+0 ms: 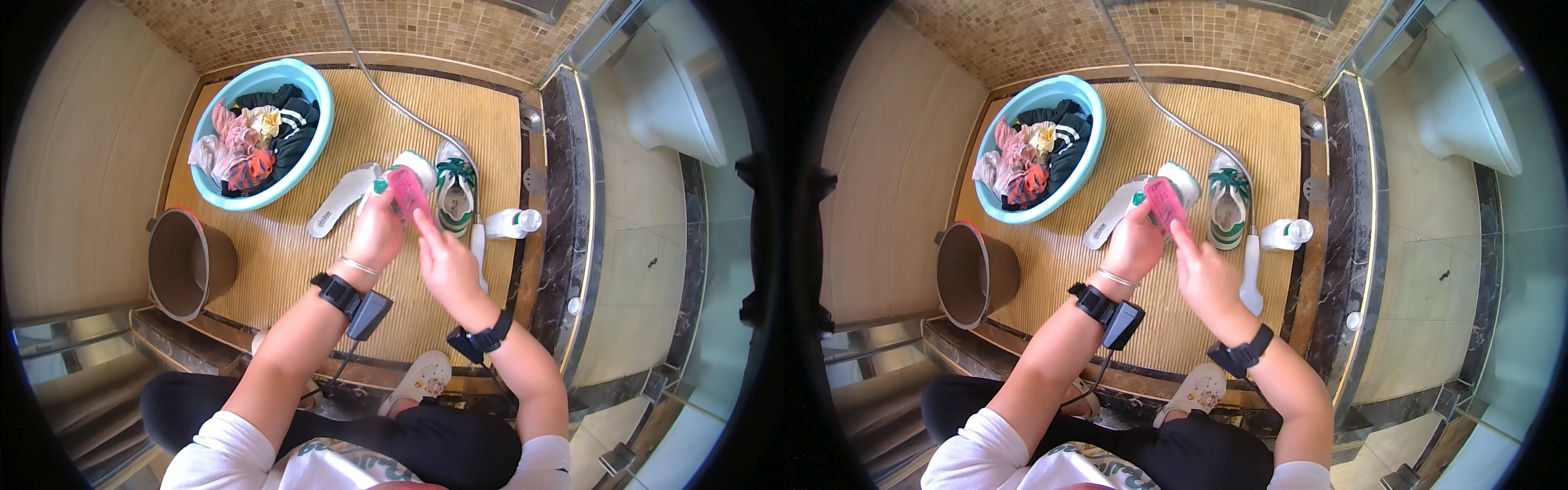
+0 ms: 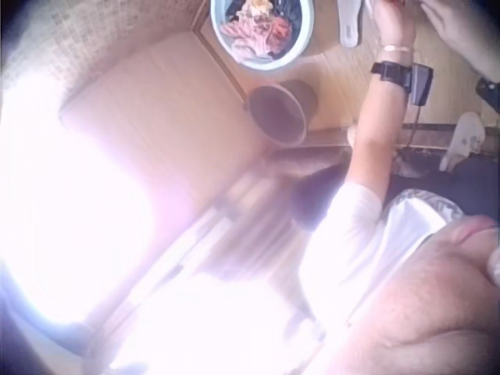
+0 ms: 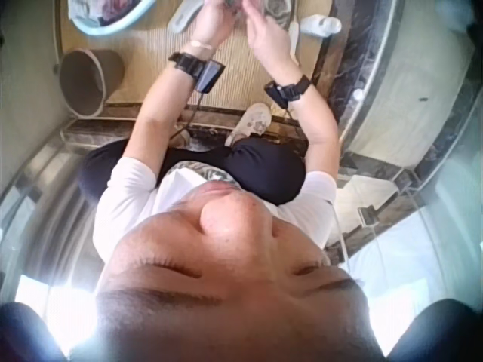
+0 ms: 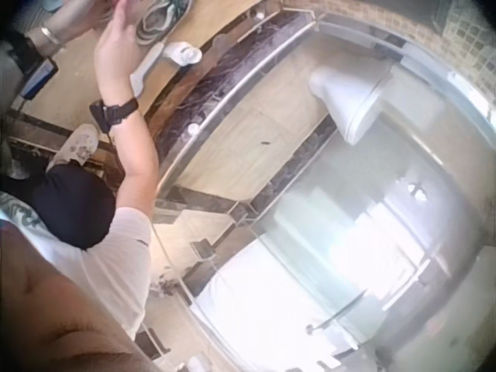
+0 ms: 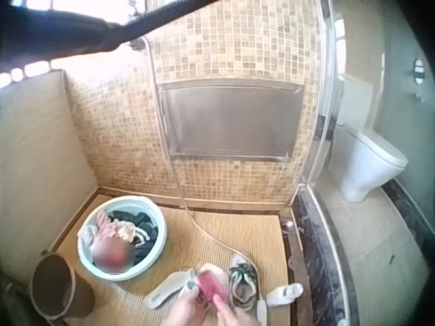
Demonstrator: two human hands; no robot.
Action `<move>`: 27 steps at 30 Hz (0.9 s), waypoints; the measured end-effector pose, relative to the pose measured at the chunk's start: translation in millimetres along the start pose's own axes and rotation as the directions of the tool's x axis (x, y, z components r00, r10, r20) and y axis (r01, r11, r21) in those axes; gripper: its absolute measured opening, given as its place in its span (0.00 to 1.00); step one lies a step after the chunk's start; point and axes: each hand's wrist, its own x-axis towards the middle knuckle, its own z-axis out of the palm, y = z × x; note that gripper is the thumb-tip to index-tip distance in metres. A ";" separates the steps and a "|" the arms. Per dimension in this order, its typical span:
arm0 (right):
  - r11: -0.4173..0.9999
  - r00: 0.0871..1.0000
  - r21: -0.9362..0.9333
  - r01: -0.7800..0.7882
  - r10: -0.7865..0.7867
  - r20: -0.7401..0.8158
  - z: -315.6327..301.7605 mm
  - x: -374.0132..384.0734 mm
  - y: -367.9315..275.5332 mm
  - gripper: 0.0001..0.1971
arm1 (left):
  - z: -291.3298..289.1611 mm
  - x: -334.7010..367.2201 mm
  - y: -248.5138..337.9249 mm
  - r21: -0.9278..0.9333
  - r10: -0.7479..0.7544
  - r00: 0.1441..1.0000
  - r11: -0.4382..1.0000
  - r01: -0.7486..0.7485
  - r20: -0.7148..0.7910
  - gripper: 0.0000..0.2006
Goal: The person is cleaning a pair of white and green sneakers using a pink brush and a spray bottle. They scrub the shoes thoroughly, focusing on different areas, and occasionally spray the shoes with a cleaning solution.
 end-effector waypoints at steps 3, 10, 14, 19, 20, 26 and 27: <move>0.998 0.998 0.001 -0.060 0.060 -0.010 -3.1 4.3 18.6 0.24 | -11.1 2.6 -1.9 -0.002 -0.067 0.997 0.998 0.067 -0.050 0.19; 0.996 0.997 0.085 0.036 -0.030 -0.075 3.3 -14.6 7.7 0.26 | -0.5 4.8 5.2 -0.035 -0.132 0.991 0.991 0.130 -0.033 0.18; 0.990 0.967 0.107 -0.097 0.119 -0.226 -3.9 12.6 34.2 0.23 | 10.6 -1.4 -11.8 0.129 0.067 0.998 0.989 -0.069 0.022 0.16; 0.996 1.000 0.088 0.000 0.002 -0.029 -11.3 -16.7 9.1 0.21 | 4.3 -3.4 0.4 0.195 -0.055 0.997 0.980 0.045 0.047 0.15; 0.999 1.000 0.033 -0.007 0.007 -0.018 -15.4 -11.6 13.9 0.22 | -2.1 0.3 -0.9 0.304 -0.047 0.997 0.952 0.025 0.065 0.15; 0.989 0.991 0.115 -0.089 0.100 -0.092 -7.9 -11.6 18.3 0.22 | -4.6 -11.7 -16.8 0.506 -0.060 0.993 0.863 -0.001 0.104 0.14; 0.991 0.996 0.116 -0.064 0.071 -0.062 -6.8 -18.5 12.7 0.22 | -7.3 -13.5 -15.6 0.495 -0.065 0.990 0.869 -0.005 0.124 0.14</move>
